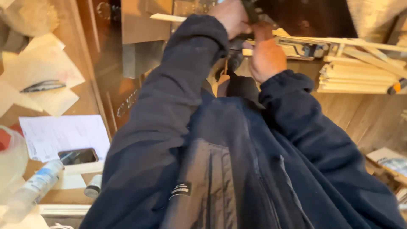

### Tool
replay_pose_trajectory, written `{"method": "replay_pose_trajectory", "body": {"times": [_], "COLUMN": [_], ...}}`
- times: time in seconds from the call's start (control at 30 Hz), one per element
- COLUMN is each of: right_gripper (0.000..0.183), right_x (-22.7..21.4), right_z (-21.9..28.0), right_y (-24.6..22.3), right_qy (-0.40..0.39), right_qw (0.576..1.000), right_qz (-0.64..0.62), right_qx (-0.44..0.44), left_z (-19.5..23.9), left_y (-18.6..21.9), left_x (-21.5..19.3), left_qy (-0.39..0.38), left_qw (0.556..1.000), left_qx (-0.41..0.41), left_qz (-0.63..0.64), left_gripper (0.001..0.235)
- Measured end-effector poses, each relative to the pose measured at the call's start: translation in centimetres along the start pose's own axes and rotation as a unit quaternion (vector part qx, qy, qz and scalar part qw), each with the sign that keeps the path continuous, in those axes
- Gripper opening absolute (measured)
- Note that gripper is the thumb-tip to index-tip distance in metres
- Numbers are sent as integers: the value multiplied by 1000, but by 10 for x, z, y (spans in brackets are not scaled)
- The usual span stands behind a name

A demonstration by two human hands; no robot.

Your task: Joining wooden moldings to assemble picture frames using a v-nailer machine.

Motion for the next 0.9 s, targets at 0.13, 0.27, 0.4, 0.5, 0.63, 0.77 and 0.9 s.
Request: {"method": "replay_pose_trajectory", "body": {"times": [0.13, 0.27, 0.4, 0.5, 0.63, 0.77, 0.9], "right_gripper": [49, 51, 48, 46, 45, 45, 43], "right_x": [2, 5, 7, 9, 7, 7, 11], "right_z": [0, -2, -2, -4, -4, -4, -7], "right_y": [0, 7, 9, 10, 7, 5, 2], "right_qy": [-8, -36, -48, -46, -43, -52, -56], "right_qw": [1000, 998, 997, 998, 997, 997, 996], "right_qz": [29, 52, 54, 50, 52, 61, 63], "right_qx": [3, 10, 5, -5, -25, -22, -14], "left_z": [20, 59, 120, 145, 152, 128, 114], "left_y": [-11, -49, -113, -164, -198, -166, -151], "left_x": [-5, -28, -46, -22, 32, 83, 88], "left_qy": [48, 73, 51, 120, 235, 299, 377], "left_qw": [998, 995, 991, 977, 841, 585, 429], "left_qx": [-29, -68, -125, -85, 28, 70, 124], "left_qz": [0, -7, 16, 153, 487, 751, 811], "left_gripper": [24, 26, 30, 25, 25, 23, 26]}}
Point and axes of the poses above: each hand's wrist, its own z-axis away from the middle knuckle, its own x-axis out of the palm, y = z × x, the point moved 2 cm from there along -z, towards the middle knuckle, and after that the axes turned 14 degrees about -z, right-handed, at the moved point
